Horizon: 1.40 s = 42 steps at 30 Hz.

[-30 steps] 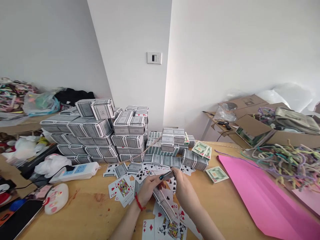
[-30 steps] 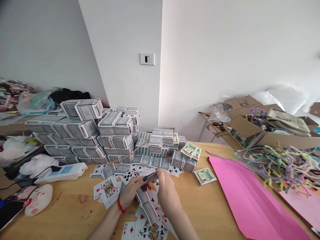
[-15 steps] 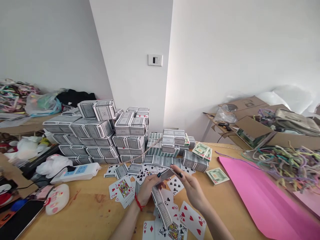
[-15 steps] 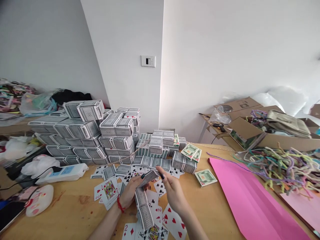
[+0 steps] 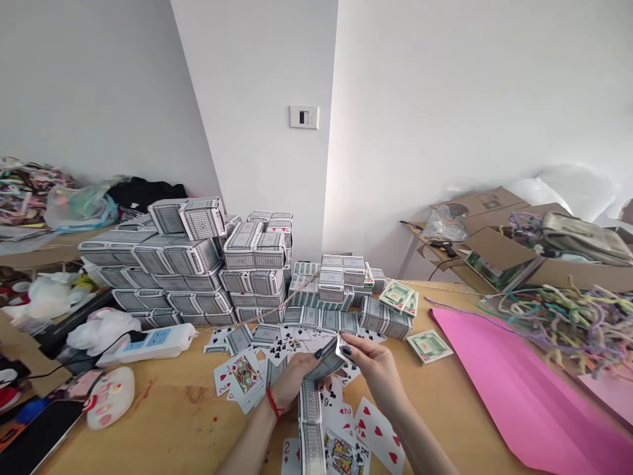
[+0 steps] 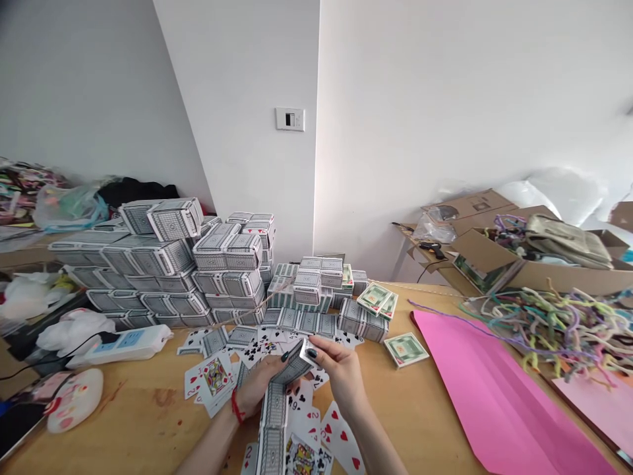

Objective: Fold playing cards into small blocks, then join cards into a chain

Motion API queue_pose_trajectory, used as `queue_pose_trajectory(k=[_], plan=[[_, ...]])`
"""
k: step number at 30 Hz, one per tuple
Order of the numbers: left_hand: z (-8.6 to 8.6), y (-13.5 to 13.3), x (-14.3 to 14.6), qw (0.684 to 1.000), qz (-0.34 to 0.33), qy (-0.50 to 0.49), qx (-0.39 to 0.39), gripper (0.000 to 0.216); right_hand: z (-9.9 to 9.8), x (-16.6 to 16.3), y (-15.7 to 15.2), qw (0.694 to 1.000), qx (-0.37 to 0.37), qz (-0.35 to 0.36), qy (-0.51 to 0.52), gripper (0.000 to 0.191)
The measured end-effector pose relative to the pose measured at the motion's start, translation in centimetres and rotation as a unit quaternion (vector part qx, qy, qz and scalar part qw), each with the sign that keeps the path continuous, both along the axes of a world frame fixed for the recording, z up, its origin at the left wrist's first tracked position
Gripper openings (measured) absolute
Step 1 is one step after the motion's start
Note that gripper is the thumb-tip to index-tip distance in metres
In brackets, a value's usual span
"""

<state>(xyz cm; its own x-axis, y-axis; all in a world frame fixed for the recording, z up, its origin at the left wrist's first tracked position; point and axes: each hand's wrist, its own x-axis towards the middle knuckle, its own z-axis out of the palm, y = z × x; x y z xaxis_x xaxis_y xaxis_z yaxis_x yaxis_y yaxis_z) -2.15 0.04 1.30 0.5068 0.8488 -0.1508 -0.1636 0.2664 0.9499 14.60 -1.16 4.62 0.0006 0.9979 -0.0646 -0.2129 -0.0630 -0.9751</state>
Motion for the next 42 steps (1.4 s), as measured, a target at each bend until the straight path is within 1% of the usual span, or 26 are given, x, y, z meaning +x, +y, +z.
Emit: queue_pose_trajectory(k=[4,6,10,12,15,17,19,21,24,26,27,31,36,42], plan=[[-0.3,-0.2,0.4,1.000,-0.023,-0.017,0.000,0.049,-0.6,-0.7,-0.2,0.998,0.007,-0.056,-0.008,0.033],[-0.6,-0.2,0.5,0.999,-0.031,-0.022,-0.001,0.048,-0.8,-0.9,-0.3,0.998,0.005,-0.068,0.005,0.029],[-1.0,-0.2,0.5,1.000,-0.012,-0.020,-0.002,0.044,-0.8,-1.4,-0.6,0.994,-0.001,-0.102,0.029,0.022],[-0.9,-0.2,0.6,1.000,-0.012,-0.019,-0.001,0.045,-0.6,-1.6,-0.8,0.993,-0.010,-0.103,0.050,0.020],[-0.7,-0.2,0.7,1.000,-0.025,-0.018,-0.001,0.048,-0.1,-1.5,-0.8,0.993,-0.012,-0.049,0.109,0.018],[-0.5,-0.2,0.7,0.999,-0.038,-0.025,-0.002,0.050,0.3,-1.1,-0.8,0.990,-0.010,0.011,0.142,0.020],[-0.2,-0.3,0.7,0.998,-0.050,-0.036,-0.004,0.050,0.8,-0.5,-0.7,0.985,-0.012,0.081,0.154,0.022],[0.0,-0.5,0.6,0.997,-0.063,-0.050,-0.010,0.050,1.3,0.1,-0.6,0.979,-0.009,0.142,0.143,0.021],[0.3,-0.7,0.7,0.994,-0.085,-0.061,-0.025,0.050,1.7,0.5,-0.8,0.970,-0.016,0.218,0.106,0.033],[0.3,-0.9,0.7,0.993,-0.088,-0.063,-0.038,0.051,1.8,0.5,-1.0,0.964,-0.025,0.245,0.095,0.038],[0.3,-0.9,0.7,0.993,-0.086,-0.064,-0.042,0.051,1.7,0.3,-1.1,0.964,-0.024,0.248,0.097,0.039],[-0.3,-0.8,0.7,0.992,-0.082,-0.076,-0.055,0.052,1.2,-0.6,-1.3,0.974,0.006,0.209,0.083,0.042],[-0.5,-0.8,0.7,0.989,-0.078,-0.100,-0.072,0.046,0.7,-1.3,-1.4,0.989,0.031,0.146,0.003,0.048],[-0.5,-0.8,0.7,0.991,-0.073,-0.081,-0.075,0.045,0.3,-1.6,-1.6,0.991,0.077,0.089,-0.056,0.045]])
